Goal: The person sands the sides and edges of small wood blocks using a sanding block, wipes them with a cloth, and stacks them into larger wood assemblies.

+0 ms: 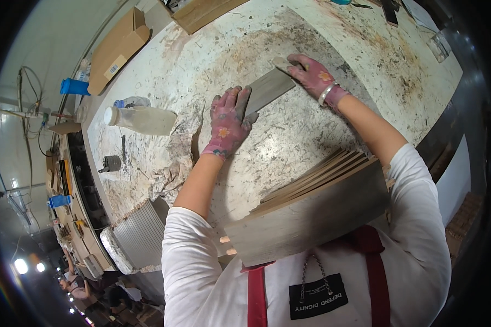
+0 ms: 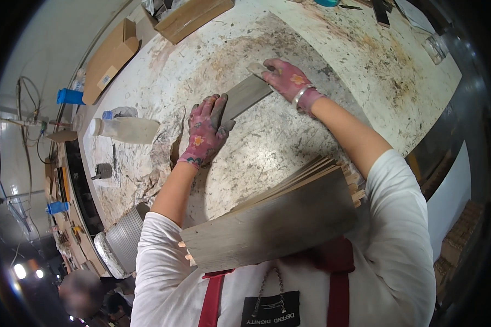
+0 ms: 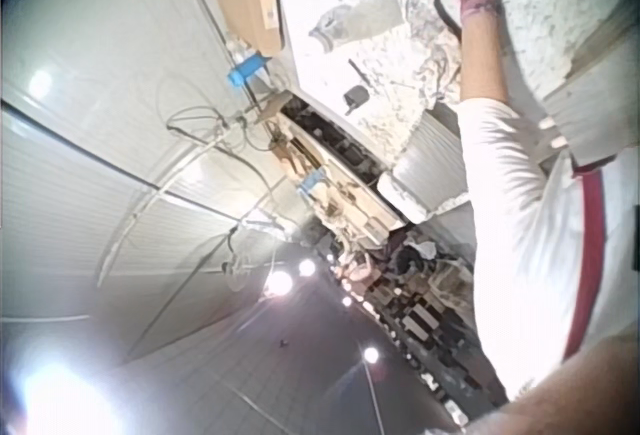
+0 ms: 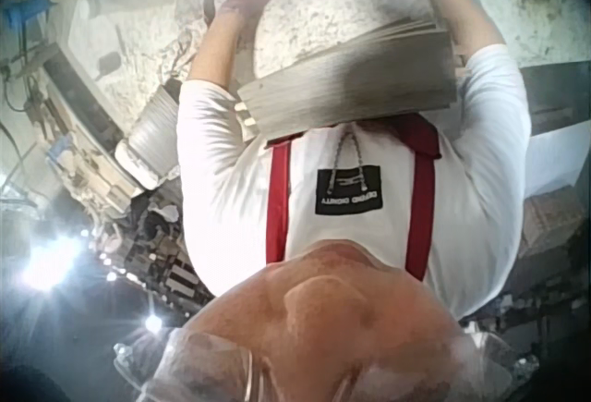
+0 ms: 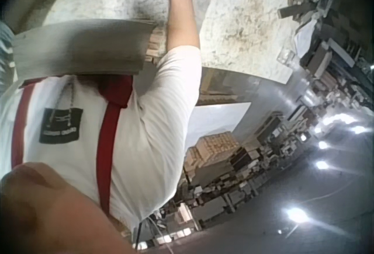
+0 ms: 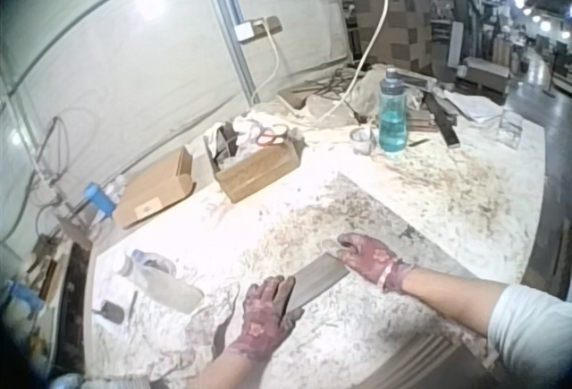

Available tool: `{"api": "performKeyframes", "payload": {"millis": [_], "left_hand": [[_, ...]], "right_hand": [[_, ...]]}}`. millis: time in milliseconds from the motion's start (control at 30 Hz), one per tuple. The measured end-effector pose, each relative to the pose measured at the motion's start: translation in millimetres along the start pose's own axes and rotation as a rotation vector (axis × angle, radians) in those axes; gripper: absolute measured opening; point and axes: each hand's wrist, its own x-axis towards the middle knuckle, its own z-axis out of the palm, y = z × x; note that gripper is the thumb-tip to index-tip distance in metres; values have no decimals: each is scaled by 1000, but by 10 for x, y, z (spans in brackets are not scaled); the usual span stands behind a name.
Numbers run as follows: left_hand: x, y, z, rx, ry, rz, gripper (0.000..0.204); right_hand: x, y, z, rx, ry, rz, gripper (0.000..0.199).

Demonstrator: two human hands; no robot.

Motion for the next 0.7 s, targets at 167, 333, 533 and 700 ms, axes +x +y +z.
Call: {"api": "performKeyframes", "payload": {"millis": [167, 333, 533, 700], "left_hand": [[-4, 25, 10, 23, 17, -13, 60], [-12, 79, -85, -11, -11, -60, 58], [137, -261, -242, -310, -174, -202, 50], [149, 205, -151, 47, 14, 16, 52]], "right_hand": [[-49, -161, 54, -234, 3, -8, 41], [-558, -198, -191, -232, -84, -33, 40], [-733, -373, -640, -147, -251, -40, 40], [-249, -242, -470, -39, -115, -117, 42]]}}
